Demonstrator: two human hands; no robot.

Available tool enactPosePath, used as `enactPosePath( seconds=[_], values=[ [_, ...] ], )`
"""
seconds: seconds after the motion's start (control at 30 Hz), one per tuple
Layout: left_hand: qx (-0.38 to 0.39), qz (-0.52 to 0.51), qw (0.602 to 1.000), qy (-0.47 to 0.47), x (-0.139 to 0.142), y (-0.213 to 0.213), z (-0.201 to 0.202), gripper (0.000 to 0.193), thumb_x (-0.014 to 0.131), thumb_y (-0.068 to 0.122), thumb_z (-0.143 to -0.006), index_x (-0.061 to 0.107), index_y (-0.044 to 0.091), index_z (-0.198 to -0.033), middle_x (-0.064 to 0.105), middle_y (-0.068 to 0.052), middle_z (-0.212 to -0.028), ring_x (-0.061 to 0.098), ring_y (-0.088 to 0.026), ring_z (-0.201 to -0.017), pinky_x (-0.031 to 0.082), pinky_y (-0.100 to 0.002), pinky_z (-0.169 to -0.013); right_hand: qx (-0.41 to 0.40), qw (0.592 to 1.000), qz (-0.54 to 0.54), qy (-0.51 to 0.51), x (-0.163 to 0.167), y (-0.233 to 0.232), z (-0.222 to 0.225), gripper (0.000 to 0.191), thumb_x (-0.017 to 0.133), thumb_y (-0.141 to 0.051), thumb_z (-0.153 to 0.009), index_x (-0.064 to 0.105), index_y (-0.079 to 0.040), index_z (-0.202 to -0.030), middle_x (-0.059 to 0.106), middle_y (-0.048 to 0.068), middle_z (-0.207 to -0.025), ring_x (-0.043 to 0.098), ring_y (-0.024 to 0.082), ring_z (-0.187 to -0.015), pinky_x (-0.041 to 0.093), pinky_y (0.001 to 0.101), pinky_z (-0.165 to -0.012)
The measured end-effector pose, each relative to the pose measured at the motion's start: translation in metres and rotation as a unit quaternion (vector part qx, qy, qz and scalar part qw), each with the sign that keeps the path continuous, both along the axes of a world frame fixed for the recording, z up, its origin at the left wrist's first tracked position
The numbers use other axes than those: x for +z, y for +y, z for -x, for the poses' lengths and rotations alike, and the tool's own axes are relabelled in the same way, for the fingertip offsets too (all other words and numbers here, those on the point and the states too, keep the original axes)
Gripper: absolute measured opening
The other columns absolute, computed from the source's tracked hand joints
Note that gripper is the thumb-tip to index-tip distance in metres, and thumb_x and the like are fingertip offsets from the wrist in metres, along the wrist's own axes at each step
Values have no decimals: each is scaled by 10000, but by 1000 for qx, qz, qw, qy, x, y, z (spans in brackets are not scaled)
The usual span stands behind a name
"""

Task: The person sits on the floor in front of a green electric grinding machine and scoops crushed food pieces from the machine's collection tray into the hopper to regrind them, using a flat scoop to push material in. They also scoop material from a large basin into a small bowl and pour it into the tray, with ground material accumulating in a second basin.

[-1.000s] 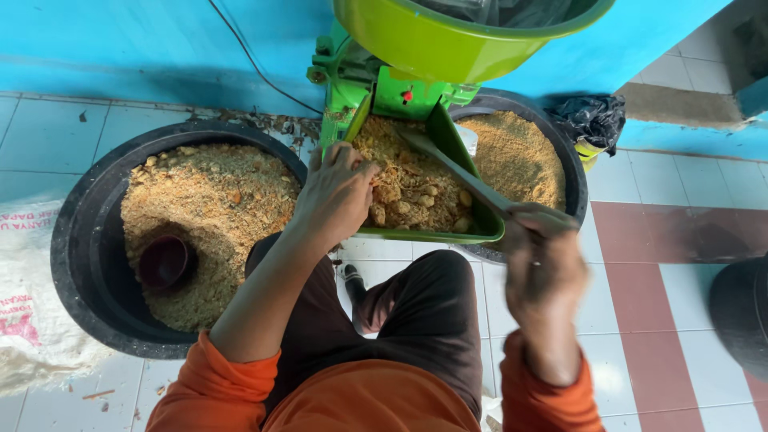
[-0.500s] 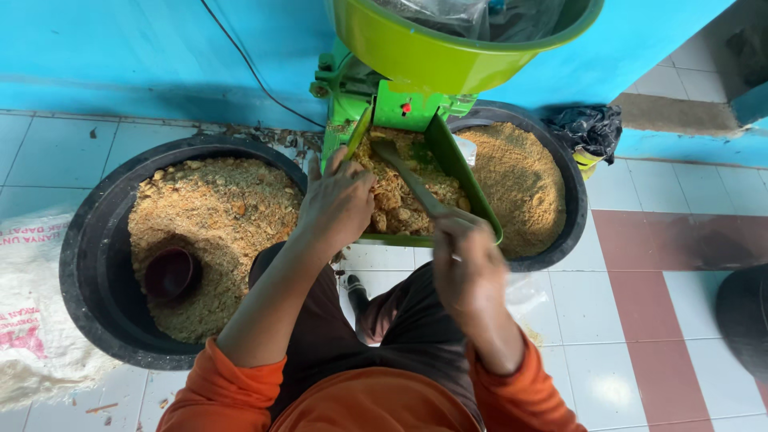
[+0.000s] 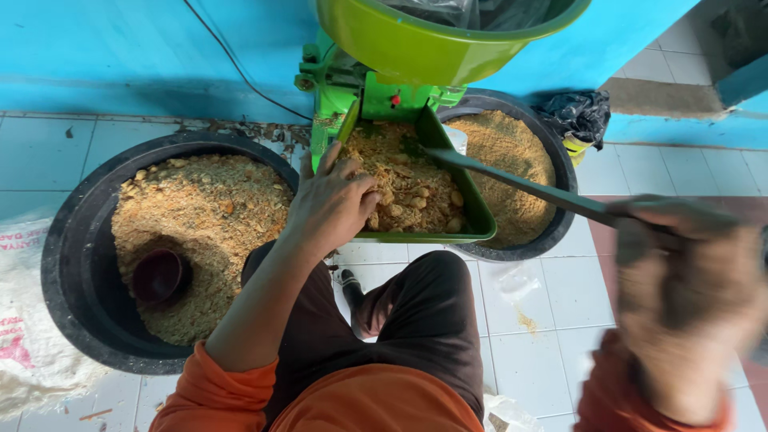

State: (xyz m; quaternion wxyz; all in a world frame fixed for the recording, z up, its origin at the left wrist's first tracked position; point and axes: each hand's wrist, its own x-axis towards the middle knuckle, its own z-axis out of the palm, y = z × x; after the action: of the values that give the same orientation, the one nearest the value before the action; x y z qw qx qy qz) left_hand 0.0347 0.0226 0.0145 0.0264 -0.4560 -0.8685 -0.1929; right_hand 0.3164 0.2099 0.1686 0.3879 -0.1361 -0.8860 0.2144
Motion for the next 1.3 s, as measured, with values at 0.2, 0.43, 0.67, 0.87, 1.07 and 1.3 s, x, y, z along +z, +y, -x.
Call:
enactPosePath(
  seconds=[0.2,0.43,0.67,0.87,1.07,1.3],
  values=[
    [-5,-18,1000,-1,0,-2,0,311,698,385,-906,791,189,-1130,632,-84,-1320,357,-357,-1461,185,-682,-1181,-13,980,-175,-94,24,-13,22,158,722,66,-995,632,10,-1112,702,184,-989,681,225,-801,548,320,-688],
    [-1,-5,1000,-20,0,0,1,375,716,447,-888,777,175,-1138,602,-105,-1355,342,-354,-1450,159,-681,-1169,6,995,-98,9,-15,-18,36,139,692,33,-1116,582,-19,-1183,721,129,-1133,735,184,-964,595,279,-831],
    [8,-1,999,-38,-3,-3,1,297,699,371,-900,775,200,-1131,609,-83,-1342,367,-322,-1459,179,-665,-1207,11,995,-54,-87,-13,-11,34,116,696,16,-1045,635,-19,-1137,708,121,-948,710,198,-783,550,302,-695],
    [8,25,1000,9,-1,3,4,279,644,229,-942,736,114,-1180,585,-180,-1349,310,-410,-1463,139,-728,-1151,67,995,-67,9,-70,-13,77,151,689,19,-1009,585,29,-1117,720,154,-1011,718,186,-773,565,318,-643],
    [10,69,998,-4,-3,3,5,383,613,91,-897,699,76,-1269,589,-199,-1348,310,-410,-1471,136,-747,-1171,99,993,-59,28,-112,-26,94,158,699,14,-1001,551,33,-1054,715,173,-1097,744,224,-844,607,314,-666],
    [17,36,999,35,-12,10,12,447,578,3,-862,669,-20,-1299,607,-255,-1259,370,-424,-1413,180,-758,-1121,87,992,-84,44,-124,-25,107,151,682,10,-1010,569,21,-1109,717,178,-1112,740,224,-868,621,320,-698]
  ],
)
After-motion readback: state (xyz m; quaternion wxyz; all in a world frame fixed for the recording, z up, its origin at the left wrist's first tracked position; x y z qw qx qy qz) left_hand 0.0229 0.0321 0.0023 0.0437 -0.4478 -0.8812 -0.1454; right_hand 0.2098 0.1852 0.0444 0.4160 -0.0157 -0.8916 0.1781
